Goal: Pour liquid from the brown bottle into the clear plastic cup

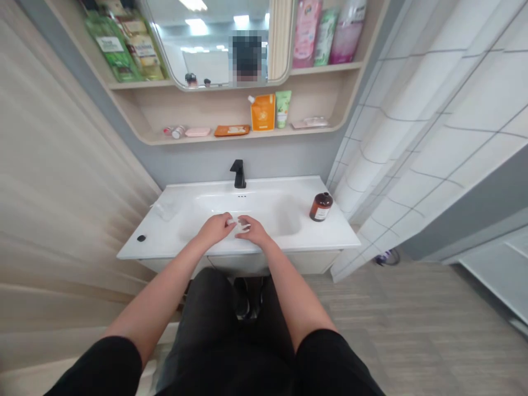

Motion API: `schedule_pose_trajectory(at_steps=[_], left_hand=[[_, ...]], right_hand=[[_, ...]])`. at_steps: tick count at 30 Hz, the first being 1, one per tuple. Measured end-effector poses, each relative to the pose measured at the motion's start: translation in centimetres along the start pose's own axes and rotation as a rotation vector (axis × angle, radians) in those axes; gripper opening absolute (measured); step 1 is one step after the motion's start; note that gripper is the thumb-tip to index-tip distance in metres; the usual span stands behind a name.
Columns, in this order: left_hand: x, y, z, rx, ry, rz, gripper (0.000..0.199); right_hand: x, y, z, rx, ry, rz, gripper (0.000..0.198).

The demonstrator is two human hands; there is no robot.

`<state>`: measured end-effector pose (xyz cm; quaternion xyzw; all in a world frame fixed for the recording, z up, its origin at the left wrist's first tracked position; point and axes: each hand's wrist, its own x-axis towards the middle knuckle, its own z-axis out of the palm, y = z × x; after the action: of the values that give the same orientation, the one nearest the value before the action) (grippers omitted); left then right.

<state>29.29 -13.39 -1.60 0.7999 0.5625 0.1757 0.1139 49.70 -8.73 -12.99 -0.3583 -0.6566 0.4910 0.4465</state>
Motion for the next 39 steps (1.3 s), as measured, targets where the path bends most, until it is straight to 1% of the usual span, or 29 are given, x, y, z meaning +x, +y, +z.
schedule_pose_trajectory(at_steps=[1, 3, 4, 5, 6, 7, 8, 9, 11, 12, 13, 16, 18, 19, 21, 23, 24, 27, 28, 30, 32, 35, 37, 39], left_hand=[[0.0, -0.1, 0.1, -0.012, -0.004, 0.047, 0.033], [0.0, -0.2, 0.1, -0.03, 0.018, 0.108, 0.042], [0.0, -0.1, 0.1, -0.022, 0.027, 0.093, 0.045], [0.0, -0.1, 0.0, -0.003, 0.025, 0.052, 0.044], [0.0, 0.0, -0.1, 0.023, 0.018, 0.005, 0.039], [0.1, 0.1, -0.2, 0.047, 0.0, -0.013, 0.033], [0.1, 0.2, -0.3, 0.064, -0.022, 0.011, 0.029], [0.1, 0.3, -0.4, 0.074, -0.042, 0.069, 0.029], [0.0, 0.4, -0.5, 0.079, -0.052, 0.192, 0.045], [0.0, 0.5, -0.5, 0.082, -0.045, 0.217, 0.05], [0.0, 0.6, -0.5, 0.089, -0.035, 0.21, 0.052], [0.0, 0.8, -0.4, 0.119, -0.008, 0.093, 0.041], [0.1, 1.0, -0.5, 0.148, -0.034, 0.027, 0.035], [0.2, 1.0, -0.5, 0.161, -0.053, 0.02, 0.031], [0.3, 1.0, -0.6, 0.191, -0.087, 0.068, 0.027], [0.2, 0.9, -0.7, 0.213, -0.084, 0.126, 0.038], [0.2, 0.9, -0.7, 0.215, -0.075, 0.121, 0.042], [0.2, 0.8, -0.5, 0.211, -0.072, 0.024, 0.033], [0.3, 0.8, -0.4, 0.211, -0.077, 0.012, 0.03], [0.5, 0.8, -0.2, 0.216, -0.089, 0.042, 0.027], [0.6, 0.8, -0.1, 0.208, -0.092, 0.109, 0.025], [0.3, 0.7, 0.0, 0.168, -0.08, 0.163, 0.027], [-0.4, 0.1, 0.4, 0.096, -0.023, 0.142, 0.032], [-1.3, -0.8, 1.3, -0.057, 0.054, 0.092, 0.049]], right_hand=[[0.0, 0.1, 0.0, 0.006, 0.0, -0.002, 0.079], [0.0, 0.1, 0.0, 0.016, -0.003, -0.005, 0.077], [0.0, 0.2, 0.0, 0.018, -0.005, -0.005, 0.076], [0.0, 0.1, 0.0, 0.016, -0.008, -0.004, 0.076], [-0.1, 0.1, 0.0, 0.011, -0.008, -0.002, 0.076], [-0.1, 0.0, 0.0, 0.006, -0.006, 0.0, 0.076], [-0.1, -0.1, 0.0, 0.001, -0.006, 0.002, 0.075], [-0.1, -0.1, 0.0, -0.001, -0.008, 0.003, 0.075], [-0.1, -0.2, 0.0, -0.001, -0.011, 0.004, 0.074], [-0.1, -0.3, 0.0, -0.001, -0.014, 0.004, 0.074], [-0.1, -0.3, 0.0, -0.001, -0.015, 0.004, 0.074], [-0.1, -0.2, 0.0, -0.007, -0.005, 0.006, 0.075], [-0.1, -0.2, 0.0, -0.003, -0.009, 0.006, 0.076], [0.0, -0.2, 0.0, 0.0, -0.015, 0.003, 0.076], [0.0, -0.3, -0.1, 0.01, -0.021, -0.001, 0.074], [0.0, -0.3, -0.1, 0.02, -0.021, -0.003, 0.074], [0.0, -0.3, -0.1, 0.023, -0.02, -0.003, 0.074], [-0.1, -0.3, -0.1, 0.023, -0.017, -0.006, 0.076], [-0.1, -0.4, -0.1, 0.019, -0.015, -0.006, 0.076], [-0.2, -0.6, 0.0, 0.015, -0.02, -0.009, 0.076], [-0.2, -0.8, 0.0, 0.012, -0.034, -0.017, 0.075], [-0.3, -1.2, -0.1, 0.008, -0.047, -0.018, 0.074], [-0.3, -1.2, -0.1, -0.001, -0.027, -0.003, 0.075], [-0.3, -1.2, -0.1, -0.012, 0.006, 0.017, 0.076]])
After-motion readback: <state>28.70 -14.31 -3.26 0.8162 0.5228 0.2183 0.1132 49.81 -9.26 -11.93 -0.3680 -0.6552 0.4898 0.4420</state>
